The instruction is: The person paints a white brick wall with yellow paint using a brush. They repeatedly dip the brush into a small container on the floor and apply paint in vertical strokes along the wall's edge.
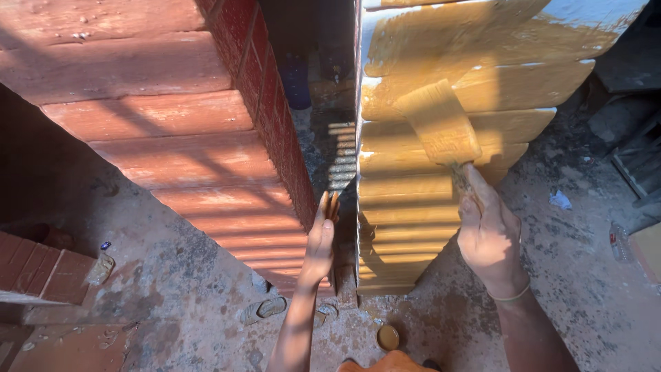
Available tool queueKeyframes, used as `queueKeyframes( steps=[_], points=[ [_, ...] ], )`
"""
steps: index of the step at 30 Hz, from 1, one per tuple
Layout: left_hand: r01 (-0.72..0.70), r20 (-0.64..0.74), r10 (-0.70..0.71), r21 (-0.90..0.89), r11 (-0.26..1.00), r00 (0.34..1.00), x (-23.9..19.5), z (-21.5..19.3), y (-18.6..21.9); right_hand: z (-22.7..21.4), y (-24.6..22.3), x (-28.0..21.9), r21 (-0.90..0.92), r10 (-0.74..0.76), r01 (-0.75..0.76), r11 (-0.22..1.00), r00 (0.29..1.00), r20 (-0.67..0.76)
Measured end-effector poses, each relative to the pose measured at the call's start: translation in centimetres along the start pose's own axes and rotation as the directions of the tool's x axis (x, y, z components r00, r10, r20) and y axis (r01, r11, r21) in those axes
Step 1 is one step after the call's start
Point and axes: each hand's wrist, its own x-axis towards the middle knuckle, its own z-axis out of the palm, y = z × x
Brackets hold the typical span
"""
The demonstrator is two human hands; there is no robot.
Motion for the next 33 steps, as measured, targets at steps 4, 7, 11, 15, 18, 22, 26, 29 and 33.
queueKeyframes(
  steps=[4,7,11,15,18,22,26,29,33],
  points=[
    [0.008,0.043,-0.007,-0.033,0.999,0.999,0.0,1.5,-0.1,0.3,1.7,-1.4,-0.314,-0.053,0.118,0.942,0.977,0.206],
    [0.041,0.057,-0.037,-0.074,0.996,0.998,0.3,2.0,0.3,-0.2,2.4,-2.0,-0.676,-0.058,0.219,0.703,0.966,0.252],
    [0.022,0.058,-0.019,-0.054,0.998,0.998,0.4,2.2,0.5,-0.8,1.7,-2.2,-0.510,-0.064,0.038,0.859,0.997,-0.034],
    [0.012,0.057,-0.009,-0.053,0.999,0.998,-0.1,2.6,0.2,3.4,0.4,-4.1,0.190,0.205,-0.153,0.970,0.934,-0.294],
    [0.083,0.019,-0.083,0.016,0.996,0.996,-1.4,2.3,-0.7,9.3,-0.5,-6.8,0.616,0.435,-0.197,0.762,0.861,-0.262],
    [0.117,-0.037,-0.116,0.023,0.993,0.992,-3.2,1.1,-3.3,14.6,-1.1,-7.0,0.804,0.542,-0.311,0.507,0.840,-0.016],
    [0.156,-0.135,-0.124,0.263,0.952,0.983,-3.7,0.0,-5.7,17.4,-3.3,-6.0,0.567,0.316,-0.329,0.755,0.940,0.125],
    [0.275,-0.059,-0.269,0.204,0.939,0.961,-4.0,-0.1,-6.1,17.0,-4.5,-5.1,0.535,0.223,-0.278,0.797,0.960,0.168],
    [0.119,-0.068,-0.118,0.008,0.993,0.991,-2.9,1.2,-5.0,12.7,-4.9,-4.3,0.708,0.452,-0.479,0.518,0.856,0.249]
  ],
)
